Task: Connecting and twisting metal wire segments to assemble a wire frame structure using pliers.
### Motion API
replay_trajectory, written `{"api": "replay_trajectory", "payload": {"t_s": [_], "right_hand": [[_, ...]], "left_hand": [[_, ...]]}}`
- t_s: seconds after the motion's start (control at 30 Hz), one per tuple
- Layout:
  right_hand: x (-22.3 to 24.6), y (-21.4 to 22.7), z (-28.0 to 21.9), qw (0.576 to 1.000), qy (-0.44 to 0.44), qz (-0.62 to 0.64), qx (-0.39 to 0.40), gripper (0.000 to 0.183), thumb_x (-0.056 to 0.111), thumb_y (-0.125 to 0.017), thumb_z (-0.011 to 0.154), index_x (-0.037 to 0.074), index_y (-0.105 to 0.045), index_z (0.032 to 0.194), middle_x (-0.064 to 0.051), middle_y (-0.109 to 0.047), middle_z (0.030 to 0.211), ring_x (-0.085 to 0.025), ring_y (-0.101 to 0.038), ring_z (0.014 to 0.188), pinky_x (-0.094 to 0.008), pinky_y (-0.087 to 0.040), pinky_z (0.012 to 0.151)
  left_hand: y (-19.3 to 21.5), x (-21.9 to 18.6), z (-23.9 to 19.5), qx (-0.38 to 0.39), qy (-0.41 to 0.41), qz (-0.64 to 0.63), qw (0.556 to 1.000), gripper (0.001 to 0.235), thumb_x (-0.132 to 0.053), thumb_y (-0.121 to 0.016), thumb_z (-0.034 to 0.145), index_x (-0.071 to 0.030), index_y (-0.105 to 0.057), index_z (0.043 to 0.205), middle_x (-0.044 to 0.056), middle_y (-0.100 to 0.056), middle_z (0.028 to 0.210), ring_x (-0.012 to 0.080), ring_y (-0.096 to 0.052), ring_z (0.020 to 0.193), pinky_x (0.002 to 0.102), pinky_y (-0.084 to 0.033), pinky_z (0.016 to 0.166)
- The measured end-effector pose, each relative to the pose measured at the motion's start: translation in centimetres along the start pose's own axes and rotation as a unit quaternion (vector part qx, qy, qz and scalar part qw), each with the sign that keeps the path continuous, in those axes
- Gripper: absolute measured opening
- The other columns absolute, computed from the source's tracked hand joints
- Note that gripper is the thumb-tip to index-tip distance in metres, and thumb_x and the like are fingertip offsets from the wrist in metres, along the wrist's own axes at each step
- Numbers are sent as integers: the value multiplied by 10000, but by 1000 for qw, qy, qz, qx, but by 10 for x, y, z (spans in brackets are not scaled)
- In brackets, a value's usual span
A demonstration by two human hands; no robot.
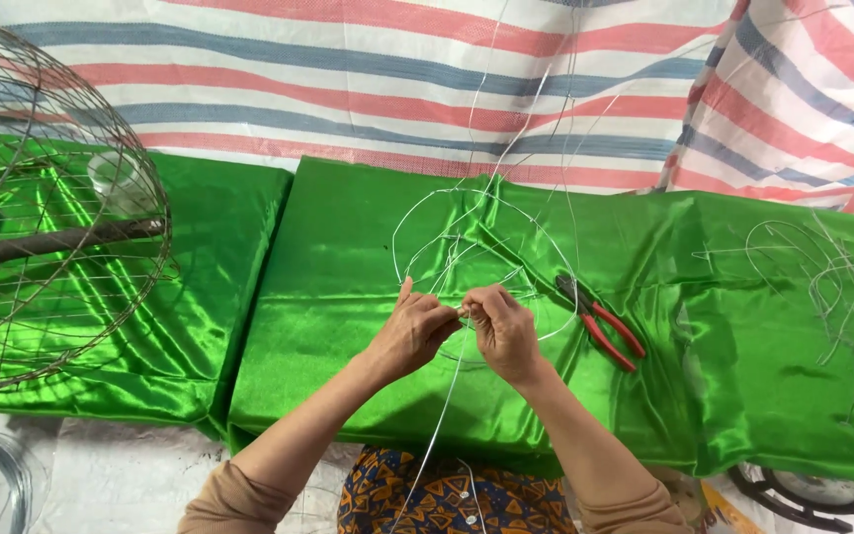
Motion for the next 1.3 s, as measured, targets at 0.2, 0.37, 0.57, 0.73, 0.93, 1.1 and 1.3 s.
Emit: {"api": "replay_trajectory", "payload": {"t_s": [0.2,0.37,0.57,0.73,0.93,1.1,1.3], "right_hand": [[13,14,14,998,49,-8,42,178,278,-628,1009,123,-705,969,-33,-716,874,-269,-726,749,-372,-605,652],[12,22,-12,993,85,-56,62,198,301,-622,1005,121,-702,1030,-42,-720,977,-265,-734,829,-372,-606,701],[14,35,-29,979,177,-100,3,171,278,-660,984,121,-729,980,-75,-714,1008,-280,-709,806,-390,-608,673],[6,28,-70,959,244,-146,-22,145,281,-670,989,157,-741,961,-81,-708,1008,-250,-678,787,-376,-594,679],[4,31,-55,969,223,-100,-27,152,230,-683,964,94,-750,955,-104,-723,960,-275,-711,740,-402,-597,577],[12,38,-58,979,194,-51,-31,156,210,-684,952,69,-751,950,-130,-743,955,-309,-724,723,-422,-614,578],[21,46,-67,982,179,-29,-44,178,198,-677,955,32,-739,967,-168,-734,966,-352,-724,748,-452,-615,580]], "left_hand": [[5,2,16,-15,-9,16,1000,107,-336,-709,954,-230,-717,964,64,-597,762,314,-660,792,625,-346,1130],[7,9,21,32,-1,-1,999,138,-338,-755,903,-226,-695,957,60,-580,792,332,-645,830,659,-344,1119],[18,3,32,79,13,-14,997,112,-317,-686,969,-206,-702,970,72,-572,810,356,-639,856,650,-360,1101],[15,-6,39,100,43,-20,994,153,-322,-623,1020,-217,-732,1005,96,-561,818,392,-626,831,671,-363,1091],[13,-12,35,138,59,-12,989,181,-355,-602,1024,-248,-745,995,96,-579,798,372,-649,801,670,-380,1083],[6,-5,29,113,55,16,992,175,-392,-599,1020,-290,-740,1000,80,-577,797,355,-660,808,632,-406,1080],[-2,-12,24,111,41,35,992,118,-376,-685,957,-268,-731,960,70,-595,790,329,-677,804,614,-422,1097]]}}
Point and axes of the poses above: each hand's wrist, its own z-axis towards the middle knuckle, its own y-axis out of the back of the hand, x = y × z, the point moved 2 cm from there along z, towards the middle knuckle
